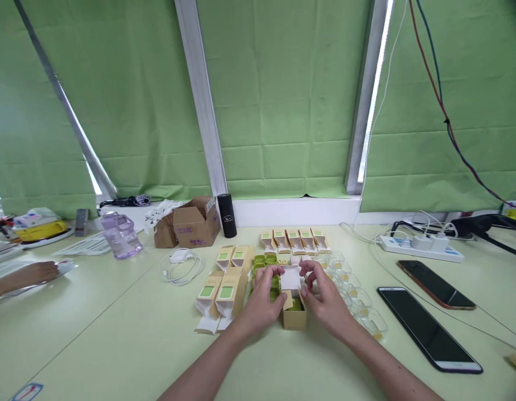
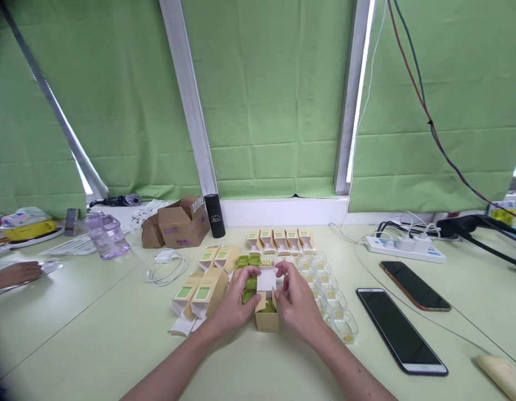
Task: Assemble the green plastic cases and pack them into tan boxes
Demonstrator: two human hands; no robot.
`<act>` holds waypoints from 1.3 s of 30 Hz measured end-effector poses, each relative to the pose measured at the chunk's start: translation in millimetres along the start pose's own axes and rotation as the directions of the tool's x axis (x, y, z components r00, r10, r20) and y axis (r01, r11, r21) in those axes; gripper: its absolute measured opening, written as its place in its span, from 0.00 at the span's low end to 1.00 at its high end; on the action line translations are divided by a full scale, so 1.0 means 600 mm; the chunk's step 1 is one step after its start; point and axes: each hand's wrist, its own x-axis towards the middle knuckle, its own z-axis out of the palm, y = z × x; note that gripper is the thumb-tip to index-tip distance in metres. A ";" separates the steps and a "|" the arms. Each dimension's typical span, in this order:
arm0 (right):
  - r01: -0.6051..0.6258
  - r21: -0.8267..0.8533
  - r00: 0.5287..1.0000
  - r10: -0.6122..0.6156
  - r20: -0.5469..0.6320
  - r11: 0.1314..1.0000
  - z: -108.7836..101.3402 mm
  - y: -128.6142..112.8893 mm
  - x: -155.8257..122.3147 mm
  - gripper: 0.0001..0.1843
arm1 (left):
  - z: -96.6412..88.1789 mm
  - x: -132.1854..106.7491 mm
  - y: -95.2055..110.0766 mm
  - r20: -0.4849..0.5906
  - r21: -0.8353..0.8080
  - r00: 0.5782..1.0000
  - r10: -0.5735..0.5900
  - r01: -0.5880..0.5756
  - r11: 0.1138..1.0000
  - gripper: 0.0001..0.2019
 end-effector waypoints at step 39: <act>0.117 -0.289 0.986 -0.146 -0.082 0.950 0.008 0.002 -0.004 0.29 | -0.001 0.000 0.010 -0.020 0.043 0.994 0.106 -0.105 0.993 0.13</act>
